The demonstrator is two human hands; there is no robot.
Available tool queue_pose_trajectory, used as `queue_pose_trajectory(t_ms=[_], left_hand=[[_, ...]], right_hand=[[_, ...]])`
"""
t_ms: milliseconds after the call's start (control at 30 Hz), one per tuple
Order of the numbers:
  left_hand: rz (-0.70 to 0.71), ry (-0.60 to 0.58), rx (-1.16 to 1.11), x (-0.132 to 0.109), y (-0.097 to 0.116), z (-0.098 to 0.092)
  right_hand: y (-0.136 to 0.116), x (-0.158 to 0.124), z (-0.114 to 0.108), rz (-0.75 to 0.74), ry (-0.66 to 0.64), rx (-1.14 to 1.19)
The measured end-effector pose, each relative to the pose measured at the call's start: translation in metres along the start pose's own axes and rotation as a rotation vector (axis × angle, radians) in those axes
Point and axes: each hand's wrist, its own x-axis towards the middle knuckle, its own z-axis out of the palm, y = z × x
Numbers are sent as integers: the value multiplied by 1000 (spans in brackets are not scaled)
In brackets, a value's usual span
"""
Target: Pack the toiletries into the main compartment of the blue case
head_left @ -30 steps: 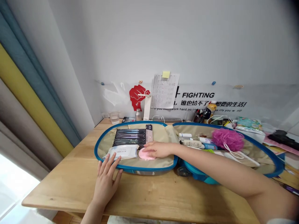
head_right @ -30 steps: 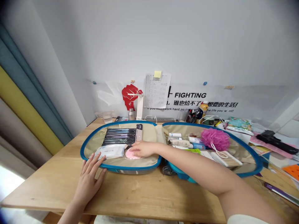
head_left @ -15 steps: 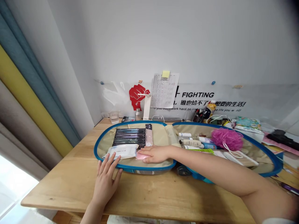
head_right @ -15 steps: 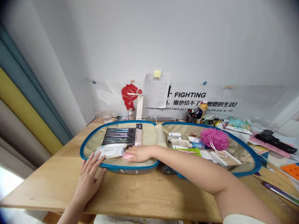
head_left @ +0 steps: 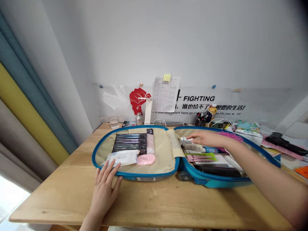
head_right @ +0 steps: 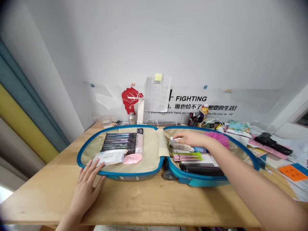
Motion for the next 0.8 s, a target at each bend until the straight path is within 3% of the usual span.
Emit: queue_pose_trajectory(t_ms=[167, 367, 800], left_hand=[[7, 9, 0, 1, 1, 0], [4, 9, 4, 2, 2, -1], [-18, 24, -24, 3, 4, -2]], right_hand=[[34, -32, 21, 90, -63, -52], [47, -41, 48, 111, -50, -111], [61, -46, 58, 63, 19, -177]])
